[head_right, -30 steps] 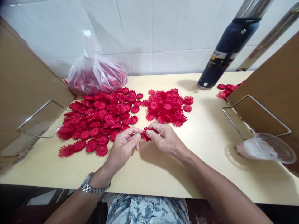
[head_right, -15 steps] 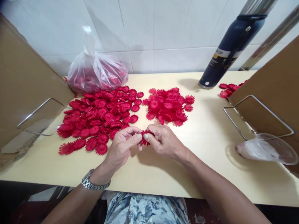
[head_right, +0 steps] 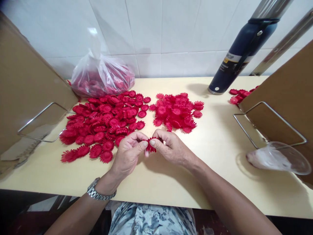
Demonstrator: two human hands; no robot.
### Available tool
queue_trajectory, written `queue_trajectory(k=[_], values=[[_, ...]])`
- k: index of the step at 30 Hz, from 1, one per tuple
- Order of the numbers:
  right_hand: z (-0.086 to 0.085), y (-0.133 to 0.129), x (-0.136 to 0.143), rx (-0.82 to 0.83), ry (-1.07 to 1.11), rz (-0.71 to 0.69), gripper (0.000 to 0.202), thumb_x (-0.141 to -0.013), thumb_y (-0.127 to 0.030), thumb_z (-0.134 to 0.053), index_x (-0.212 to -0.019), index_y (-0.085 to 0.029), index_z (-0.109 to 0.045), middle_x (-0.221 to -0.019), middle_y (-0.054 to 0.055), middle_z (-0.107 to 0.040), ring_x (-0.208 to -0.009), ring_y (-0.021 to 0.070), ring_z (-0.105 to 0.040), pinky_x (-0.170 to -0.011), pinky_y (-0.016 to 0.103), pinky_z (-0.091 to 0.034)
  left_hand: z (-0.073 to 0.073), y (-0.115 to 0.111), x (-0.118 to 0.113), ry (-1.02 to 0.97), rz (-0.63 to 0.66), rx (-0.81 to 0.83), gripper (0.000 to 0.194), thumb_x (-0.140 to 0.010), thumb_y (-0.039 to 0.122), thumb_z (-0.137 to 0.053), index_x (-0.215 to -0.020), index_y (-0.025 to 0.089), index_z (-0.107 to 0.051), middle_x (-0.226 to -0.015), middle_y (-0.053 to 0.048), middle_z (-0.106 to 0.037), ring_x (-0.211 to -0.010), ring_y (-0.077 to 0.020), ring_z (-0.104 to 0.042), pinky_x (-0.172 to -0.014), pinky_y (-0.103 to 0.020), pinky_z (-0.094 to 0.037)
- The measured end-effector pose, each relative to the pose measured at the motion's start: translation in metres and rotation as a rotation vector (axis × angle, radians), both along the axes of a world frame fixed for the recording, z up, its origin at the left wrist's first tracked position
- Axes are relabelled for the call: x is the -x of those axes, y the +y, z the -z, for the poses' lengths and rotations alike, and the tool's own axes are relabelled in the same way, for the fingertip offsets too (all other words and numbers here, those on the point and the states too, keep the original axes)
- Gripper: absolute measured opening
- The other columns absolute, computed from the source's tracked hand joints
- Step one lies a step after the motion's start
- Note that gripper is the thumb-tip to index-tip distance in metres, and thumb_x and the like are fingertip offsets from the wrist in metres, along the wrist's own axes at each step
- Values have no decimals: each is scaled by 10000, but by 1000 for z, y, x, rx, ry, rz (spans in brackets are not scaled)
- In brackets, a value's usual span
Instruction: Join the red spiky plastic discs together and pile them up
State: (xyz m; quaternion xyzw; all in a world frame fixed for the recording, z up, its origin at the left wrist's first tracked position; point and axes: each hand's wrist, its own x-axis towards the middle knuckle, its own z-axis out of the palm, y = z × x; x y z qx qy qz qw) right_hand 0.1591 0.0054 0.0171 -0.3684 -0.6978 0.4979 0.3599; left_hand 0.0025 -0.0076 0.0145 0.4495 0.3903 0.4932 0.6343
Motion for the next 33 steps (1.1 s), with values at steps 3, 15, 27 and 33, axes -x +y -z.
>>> queue_trajectory(k=[3,15,27,33], values=[[-2,-2,0,-2,21,-46,246,-905,-373,-457,-758,-178,-492,-708,41,-626,-652,139,-556,-602,269,-426,1,-1,-2,-6,-19,9,56,-723,161,-620,-723,140,-568,-563,30,-576,-489,-71,-541,-523,-194,-428],[2,0,1,-64,58,104,123,-842,-293,-582,-807,-176,-568,-724,19,-607,-672,137,-570,-605,272,-447,4,-3,-6,-150,-141,-98,56,-747,134,-616,-746,161,-567,-748,17,-591,-652,-84,-591,-640,-212,-472],[-1,0,-1,-87,46,220,365,-911,-419,-437,-628,-189,-436,-575,-23,-447,-540,103,-411,-503,248,-336,-4,-2,-5,-7,98,29,61,-762,159,-591,-823,160,-589,-736,2,-608,-668,-103,-569,-668,-230,-455],[3,4,-4,-72,-3,162,412,-926,-442,-380,-604,-189,-414,-522,-21,-475,-499,98,-395,-486,246,-312,-8,4,-5,-155,125,103,51,-735,174,-611,-776,146,-622,-697,-4,-617,-594,-98,-569,-621,-236,-467]])
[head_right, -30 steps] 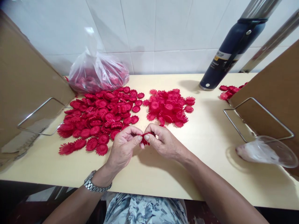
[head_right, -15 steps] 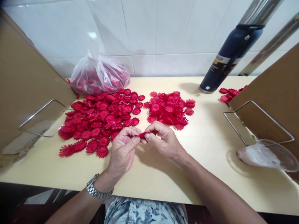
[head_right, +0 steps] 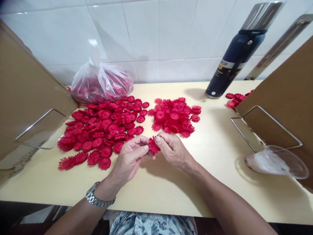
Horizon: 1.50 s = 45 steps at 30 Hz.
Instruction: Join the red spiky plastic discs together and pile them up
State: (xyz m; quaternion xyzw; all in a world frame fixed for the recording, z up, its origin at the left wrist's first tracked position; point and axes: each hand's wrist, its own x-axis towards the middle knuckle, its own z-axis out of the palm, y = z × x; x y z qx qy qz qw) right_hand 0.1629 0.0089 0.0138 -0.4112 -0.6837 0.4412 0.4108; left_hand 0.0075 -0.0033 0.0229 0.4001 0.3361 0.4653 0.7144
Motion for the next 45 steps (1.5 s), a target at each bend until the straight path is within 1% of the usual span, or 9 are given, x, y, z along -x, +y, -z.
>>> queue_trajectory(k=[5,10,13,21,24,29,35,39,45], values=[[2,0,2,48,115,-174,412,-947,-428,-338,-627,-189,-437,-528,6,-578,-527,118,-504,-545,262,-384,1,2,-1,-111,33,104,91,-754,225,-607,-742,135,-608,-621,-3,-609,-509,-106,-579,-576,-255,-481],[7,3,1,-135,-77,-59,418,-926,-453,-376,-594,-200,-393,-491,-10,-515,-486,105,-433,-489,251,-335,3,4,-2,-71,29,184,172,-639,216,-719,-711,131,-588,-623,24,-593,-462,-96,-574,-509,-236,-472],[6,4,1,-213,-124,-47,429,-916,-456,-395,-577,-194,-415,-520,3,-522,-499,106,-438,-492,252,-342,4,3,-3,-64,-10,151,203,-608,211,-743,-680,126,-574,-620,26,-584,-461,-75,-542,-498,-221,-463],[-1,1,2,-181,-96,-43,276,-908,-344,-454,-704,-175,-535,-646,28,-609,-595,126,-527,-543,251,-397,12,5,-2,34,-154,-3,141,-671,195,-678,-709,147,-551,-645,30,-570,-521,-64,-510,-525,-196,-419],[1,0,3,-289,-147,31,303,-920,-339,-417,-665,-189,-483,-586,10,-573,-531,110,-492,-503,236,-374,15,5,-1,137,-92,-76,132,-745,252,-628,-719,153,-544,-634,25,-547,-548,-77,-492,-542,-209,-408],[5,-1,8,-470,-311,146,479,-931,-444,-326,-518,-202,-357,-464,-3,-437,-443,97,-396,-445,244,-292,18,-2,-1,368,4,-196,305,-864,401,-483,-660,176,-457,-512,43,-440,-480,-79,-401,-480,-216,-317],[5,-2,9,-112,-77,27,499,-900,-524,-375,-517,-204,-366,-432,-21,-452,-417,97,-440,-412,227,-336,15,-7,-3,339,-26,-228,261,-860,389,-491,-703,181,-471,-545,46,-443,-503,-83,-407,-503,-216,-330],[-1,-3,10,-109,10,-26,374,-904,-471,-416,-632,-216,-384,-539,-6,-586,-489,113,-541,-477,241,-424,15,-3,-2,295,-97,-221,222,-851,356,-512,-719,183,-472,-554,46,-479,-517,-84,-449,-530,-214,-363],[-1,-3,7,-84,64,-159,195,-923,-362,-427,-802,-210,-428,-697,34,-631,-655,152,-619,-586,292,-493,20,-1,-2,222,-154,-192,199,-839,338,-537,-730,178,-488,-589,30,-532,-541,-91,-498,-551,-222,-404]])
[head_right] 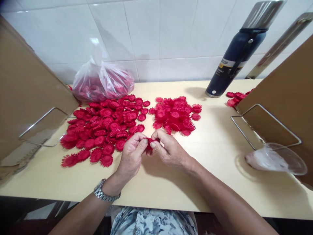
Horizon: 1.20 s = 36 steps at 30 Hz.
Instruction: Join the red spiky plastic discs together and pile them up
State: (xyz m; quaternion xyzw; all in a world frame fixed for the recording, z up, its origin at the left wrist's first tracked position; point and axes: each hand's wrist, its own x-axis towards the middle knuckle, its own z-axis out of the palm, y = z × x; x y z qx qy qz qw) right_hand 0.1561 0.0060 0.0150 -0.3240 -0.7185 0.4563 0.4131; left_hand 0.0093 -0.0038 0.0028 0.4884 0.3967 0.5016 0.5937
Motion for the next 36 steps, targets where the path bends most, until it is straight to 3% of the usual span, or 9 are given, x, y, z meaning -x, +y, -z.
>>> queue_trajectory(k=[4,10,16,20,23,28,36], values=[[0,1,-1,6,19,29,166,-926,-317,-430,-797,-213,-429,-670,18,-631,-614,140,-613,-558,273,-485,1,-1,-1,-32,-4,-5,172,-844,312,-537,-746,174,-508,-588,30,-538,-557,-90,-518,-573,-220,-416],[1,3,-4,-192,-196,202,343,-927,-344,-396,-612,-207,-389,-516,-8,-567,-467,104,-500,-455,230,-356,-5,1,-2,-117,99,78,108,-797,260,-593,-784,155,-574,-677,15,-576,-589,-82,-527,-574,-208,-448],[9,7,-6,-10,-170,118,393,-909,-453,-402,-605,-204,-383,-495,-8,-552,-458,102,-502,-451,217,-362,-11,2,-5,-111,93,172,187,-700,286,-687,-712,129,-588,-566,27,-552,-440,-65,-472,-465,-218,-433],[11,8,-6,-165,-223,222,418,-900,-479,-393,-592,-198,-391,-493,-20,-466,-445,89,-425,-430,213,-306,-12,2,-5,-119,91,234,181,-638,251,-719,-718,128,-613,-593,29,-555,-437,-44,-428,-419,-187,-368],[8,9,-7,-230,-247,246,413,-918,-455,-355,-603,-193,-404,-524,-17,-446,-469,90,-408,-453,221,-299,-13,1,-3,-15,47,201,119,-653,201,-681,-733,123,-639,-575,23,-551,-460,-48,-429,-434,-181,-339],[3,7,-9,-192,-244,294,387,-923,-415,-368,-604,-196,-383,-536,-33,-362,-487,90,-352,-465,231,-273,-8,1,0,45,-46,104,122,-714,239,-647,-681,148,-572,-552,52,-483,-469,-43,-379,-453,-185,-298],[4,4,-9,-195,-245,312,339,-923,-370,-391,-653,-182,-470,-581,-6,-477,-534,104,-439,-500,236,-321,0,1,3,1,6,35,247,-796,318,-602,-664,161,-466,-593,55,-379,-552,-65,-322,-509,-209,-264]])
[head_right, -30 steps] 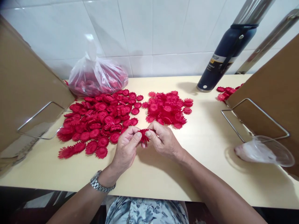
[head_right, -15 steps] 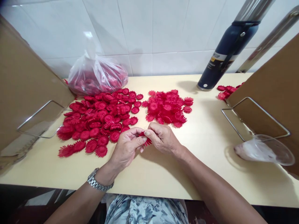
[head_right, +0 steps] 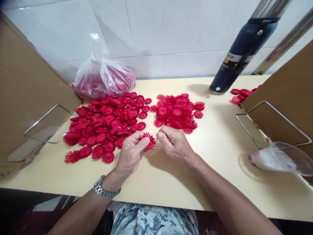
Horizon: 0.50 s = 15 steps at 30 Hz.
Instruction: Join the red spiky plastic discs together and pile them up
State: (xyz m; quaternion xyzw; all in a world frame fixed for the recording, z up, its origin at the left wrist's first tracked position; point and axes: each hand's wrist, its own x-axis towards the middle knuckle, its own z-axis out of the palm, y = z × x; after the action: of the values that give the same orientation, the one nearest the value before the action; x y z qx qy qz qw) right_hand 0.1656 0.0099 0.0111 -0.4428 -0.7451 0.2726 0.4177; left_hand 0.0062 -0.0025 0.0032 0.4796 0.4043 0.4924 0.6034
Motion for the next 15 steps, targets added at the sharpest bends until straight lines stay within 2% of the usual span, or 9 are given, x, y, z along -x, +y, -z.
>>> queue_trajectory(k=[4,9,11,15], values=[[-4,-3,2,-94,40,54,224,-892,-305,-467,-708,-183,-500,-611,-2,-509,-550,108,-463,-509,234,-354,-1,0,0,16,-43,-66,292,-800,304,-602,-614,163,-428,-567,57,-359,-550,-70,-310,-519,-219,-260],[-5,-5,9,-141,56,-78,123,-846,-273,-545,-760,-186,-530,-639,-3,-550,-557,105,-489,-514,234,-377,1,0,-2,-14,-68,-54,331,-761,310,-652,-568,157,-430,-538,56,-389,-535,-65,-339,-513,-211,-273],[-4,-4,9,-79,87,-125,119,-843,-282,-554,-782,-181,-548,-661,4,-572,-580,109,-512,-527,237,-395,2,0,-3,-69,-47,-8,342,-744,324,-670,-562,153,-436,-538,55,-398,-533,-62,-355,-507,-205,-283],[-2,-2,6,143,202,-210,152,-820,-316,-599,-800,-168,-568,-693,10,-590,-618,118,-548,-554,245,-434,0,-2,-5,-166,16,90,352,-721,372,-686,-573,154,-452,-518,62,-385,-483,-50,-329,-454,-193,-261]])
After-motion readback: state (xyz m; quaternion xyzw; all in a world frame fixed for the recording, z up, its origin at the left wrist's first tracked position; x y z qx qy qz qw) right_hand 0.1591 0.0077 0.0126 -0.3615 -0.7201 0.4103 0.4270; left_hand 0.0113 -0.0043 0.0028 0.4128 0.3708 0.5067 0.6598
